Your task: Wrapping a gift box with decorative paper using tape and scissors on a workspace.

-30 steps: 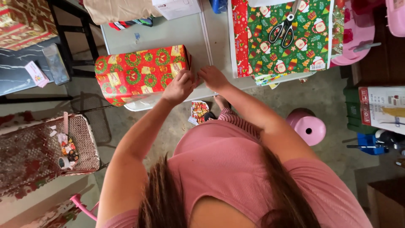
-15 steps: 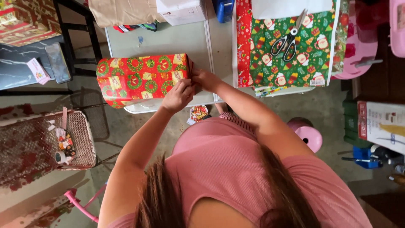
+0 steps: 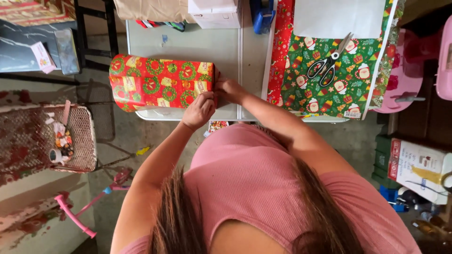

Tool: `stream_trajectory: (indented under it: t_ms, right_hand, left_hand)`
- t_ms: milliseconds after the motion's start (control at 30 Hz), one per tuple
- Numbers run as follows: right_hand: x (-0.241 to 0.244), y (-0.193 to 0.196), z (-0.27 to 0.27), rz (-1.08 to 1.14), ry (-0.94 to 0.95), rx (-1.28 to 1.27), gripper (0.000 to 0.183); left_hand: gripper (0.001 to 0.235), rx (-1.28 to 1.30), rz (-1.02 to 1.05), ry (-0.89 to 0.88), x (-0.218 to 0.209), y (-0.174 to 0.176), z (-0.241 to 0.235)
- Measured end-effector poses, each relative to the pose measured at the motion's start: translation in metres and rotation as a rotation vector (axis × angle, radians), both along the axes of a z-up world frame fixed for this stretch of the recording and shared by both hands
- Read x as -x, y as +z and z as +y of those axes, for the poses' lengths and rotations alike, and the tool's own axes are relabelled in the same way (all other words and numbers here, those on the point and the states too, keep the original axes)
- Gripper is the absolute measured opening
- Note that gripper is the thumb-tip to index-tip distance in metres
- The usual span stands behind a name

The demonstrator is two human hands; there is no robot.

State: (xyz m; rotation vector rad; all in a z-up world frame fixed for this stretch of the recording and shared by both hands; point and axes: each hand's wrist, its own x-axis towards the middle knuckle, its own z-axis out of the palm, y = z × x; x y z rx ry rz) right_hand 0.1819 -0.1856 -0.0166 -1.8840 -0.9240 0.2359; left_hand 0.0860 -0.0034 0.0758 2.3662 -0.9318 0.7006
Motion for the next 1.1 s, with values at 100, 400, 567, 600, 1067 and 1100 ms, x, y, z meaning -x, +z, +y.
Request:
stream_trajectory:
  t_ms: [100, 400, 567, 600, 1067, 1100]
  right_hand:
    - [0.003, -0.005, -0.001, -0.066, -0.031, -0.031, 0.021]
    - [0.016, 0.042, -0.014, 0.09, -0.172, 0.459, 0.046]
    - [0.038, 0.012, 0.003, 0.281, -0.279, 0.17, 0.036]
    - [0.046, 0.016, 0.008, 0.35, -0.309, 0.03, 0.03]
    - [0.095, -0.01, 0.071, 0.881, -0.577, -0.381, 0.046]
    - [0.093, 0.014, 0.067, 0.731, -0.456, -0.508, 0.037]
  left_hand:
    - [0.023, 0.017, 0.051, 0.116, 0.006, -0.005, -0.001]
    - [0.027, -0.142, 0.103, 0.205, -0.001, -0.008, -0.011]
    - [0.066, -0.387, 0.449, 0.108, -0.03, 0.054, -0.003]
    - [0.093, -0.53, 0.64, 0.109, -0.038, 0.079, -0.003]
    - [0.086, -0.908, 0.928, -0.358, -0.171, 0.083, 0.001]
    - [0.086, -0.893, 0.92, -0.378, -0.172, 0.086, 0.001]
